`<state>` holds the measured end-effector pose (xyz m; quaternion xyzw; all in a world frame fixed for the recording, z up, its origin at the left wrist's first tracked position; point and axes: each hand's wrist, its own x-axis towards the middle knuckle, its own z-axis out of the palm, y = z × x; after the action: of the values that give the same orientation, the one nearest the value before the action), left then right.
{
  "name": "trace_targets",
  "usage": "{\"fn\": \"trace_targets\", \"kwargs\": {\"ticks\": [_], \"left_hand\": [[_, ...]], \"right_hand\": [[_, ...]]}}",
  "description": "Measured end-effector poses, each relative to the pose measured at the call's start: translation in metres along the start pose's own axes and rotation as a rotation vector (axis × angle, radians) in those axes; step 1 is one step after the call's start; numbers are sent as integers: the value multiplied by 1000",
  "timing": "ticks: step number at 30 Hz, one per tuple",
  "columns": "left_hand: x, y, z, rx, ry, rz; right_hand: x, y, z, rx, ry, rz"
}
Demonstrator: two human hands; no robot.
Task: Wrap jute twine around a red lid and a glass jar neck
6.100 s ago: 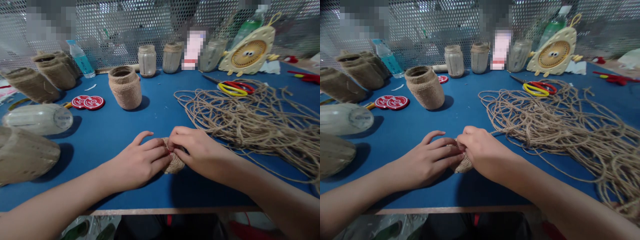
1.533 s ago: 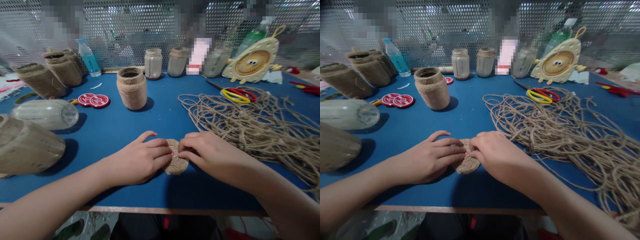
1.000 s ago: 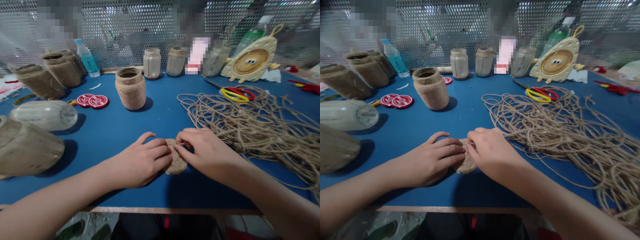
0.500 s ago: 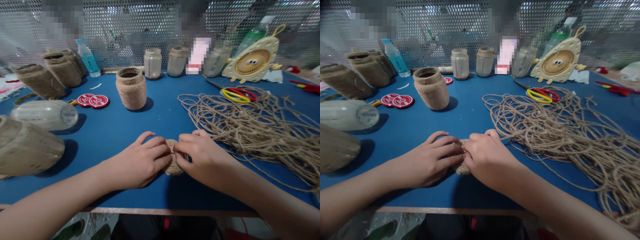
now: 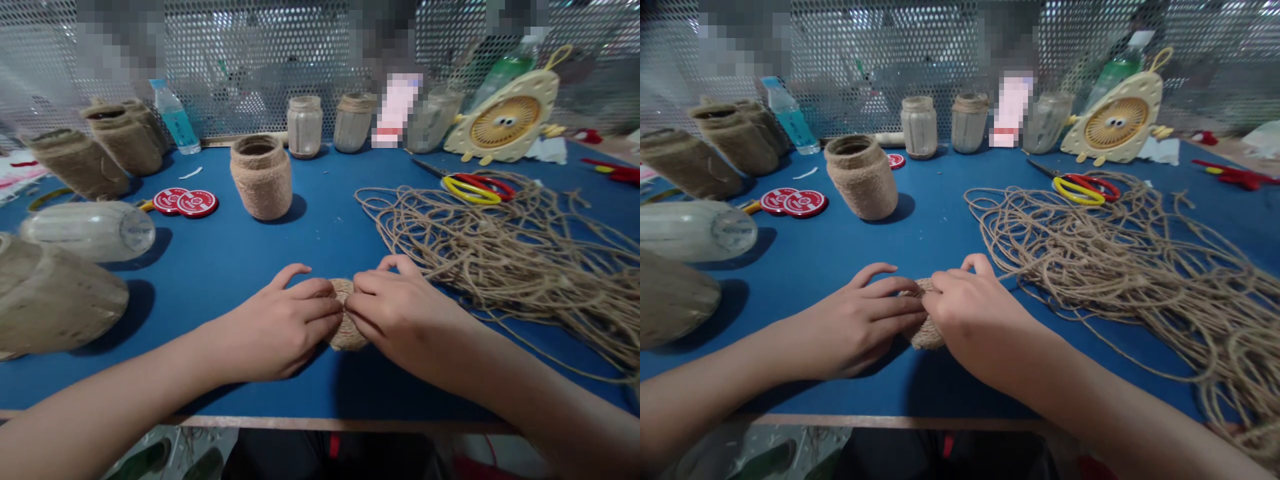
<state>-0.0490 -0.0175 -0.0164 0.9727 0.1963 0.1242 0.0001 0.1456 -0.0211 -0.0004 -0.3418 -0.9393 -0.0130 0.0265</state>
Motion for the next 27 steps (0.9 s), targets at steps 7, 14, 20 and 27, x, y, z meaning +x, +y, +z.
{"fn": "trace_targets", "kwargs": {"ticks": [7, 14, 20, 27], "left_hand": [[1, 1, -2, -32, -10, -10], [2, 2, -1, -68, 4, -39], [3, 3, -2, -168, -42, -91], [4, 4, -5, -222, -54, -134]], "right_hand": [[-6, 6, 0, 24, 56, -44], [1, 8, -1, 56, 21, 95], [5, 8, -4, -7, -37, 216], [3, 5, -1, 126, 5, 143]]}}
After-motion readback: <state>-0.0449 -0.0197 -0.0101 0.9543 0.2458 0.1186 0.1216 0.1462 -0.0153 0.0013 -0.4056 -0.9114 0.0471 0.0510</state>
